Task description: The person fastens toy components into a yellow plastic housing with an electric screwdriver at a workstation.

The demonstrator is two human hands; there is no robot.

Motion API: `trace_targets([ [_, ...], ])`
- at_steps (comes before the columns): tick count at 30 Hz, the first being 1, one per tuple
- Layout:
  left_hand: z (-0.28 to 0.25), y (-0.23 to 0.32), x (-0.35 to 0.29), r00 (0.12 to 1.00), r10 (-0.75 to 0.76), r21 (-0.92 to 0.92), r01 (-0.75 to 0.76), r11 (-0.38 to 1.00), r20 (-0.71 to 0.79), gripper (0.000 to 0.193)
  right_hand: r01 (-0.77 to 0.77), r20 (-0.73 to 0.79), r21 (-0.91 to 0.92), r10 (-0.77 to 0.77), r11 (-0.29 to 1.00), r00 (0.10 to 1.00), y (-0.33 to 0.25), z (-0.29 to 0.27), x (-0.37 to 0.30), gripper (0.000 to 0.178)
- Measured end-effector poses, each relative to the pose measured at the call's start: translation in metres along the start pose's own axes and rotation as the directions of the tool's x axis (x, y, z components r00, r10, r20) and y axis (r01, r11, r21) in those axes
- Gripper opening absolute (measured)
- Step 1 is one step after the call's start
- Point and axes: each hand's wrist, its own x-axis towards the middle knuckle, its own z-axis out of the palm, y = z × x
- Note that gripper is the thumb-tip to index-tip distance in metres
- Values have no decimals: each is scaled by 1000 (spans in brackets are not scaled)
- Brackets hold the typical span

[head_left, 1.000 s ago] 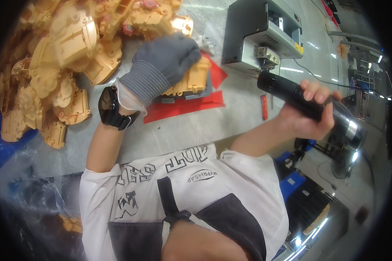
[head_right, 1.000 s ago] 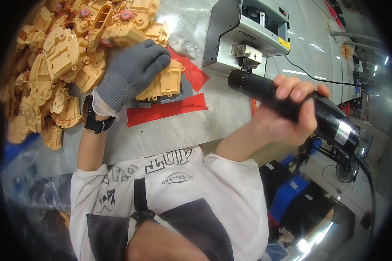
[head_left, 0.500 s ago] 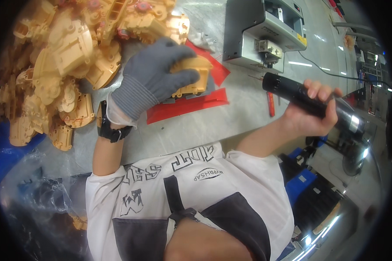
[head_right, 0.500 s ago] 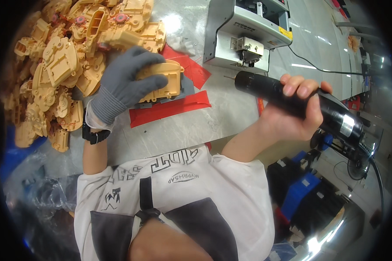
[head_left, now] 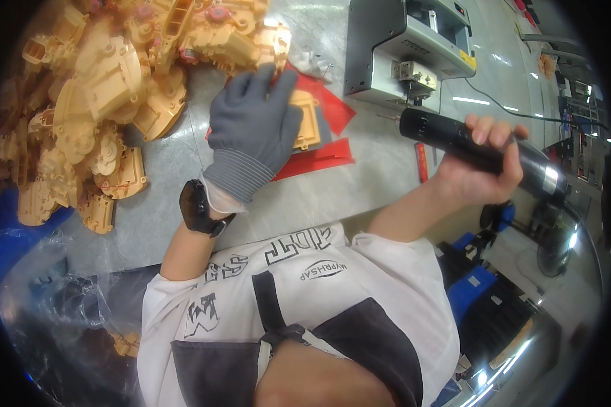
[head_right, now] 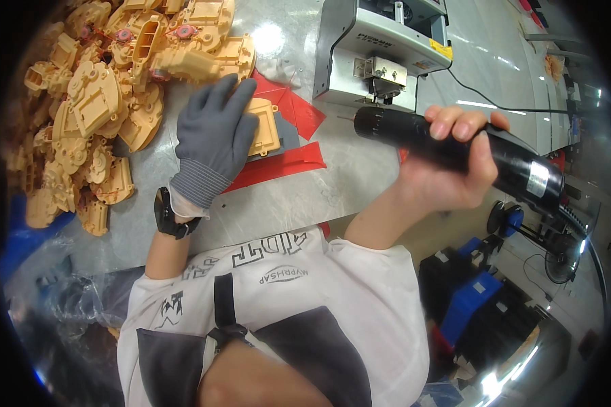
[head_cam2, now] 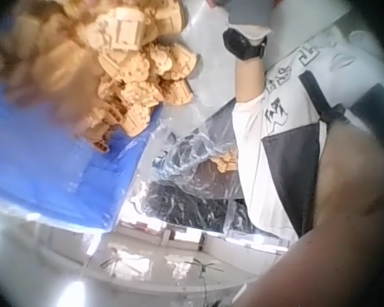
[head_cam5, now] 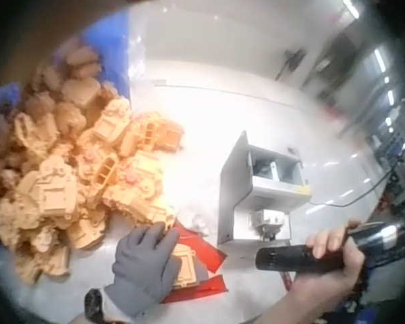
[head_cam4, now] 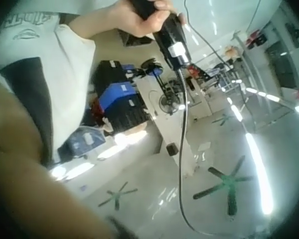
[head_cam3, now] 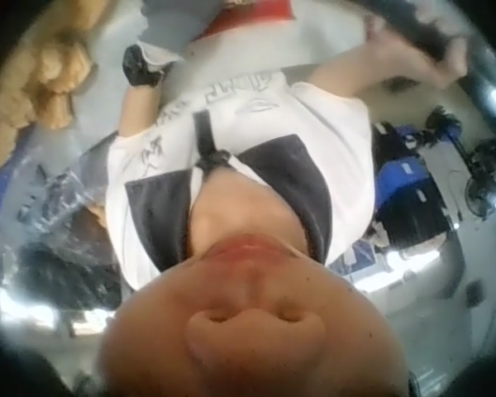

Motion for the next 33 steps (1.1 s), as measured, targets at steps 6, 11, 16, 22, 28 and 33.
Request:
trace_targets([
  [6,-21,-4,-11,985,35,-194,-67,979,-167,42,57,140,-104,-43,993,989,-1,2,-9,50],
  [11,-12,5,-7,992,-65,11,66,998,-112,45,-41,41,-351,59,935,997,44,2,-28,48],
  [16,-70,20,36,860,12,-229,-149,962,-509,34,-24,-51,-406,4,914,999,44,-8,-38,55],
  [22,38,-49,209,894,232,88,-285,954,384,35,113,-20,-326,-126,939,992,51,-7,-37,56],
  [28,72,-36,217,886,192,354,-356,865,422,43,145,-152,-473,-243,869,958,31,-29,-34,54],
  [33,78,-33,205,847,321,423,-499,757,424,35,112,-182,-467,-219,877,959,29,-31,-34,53],
])
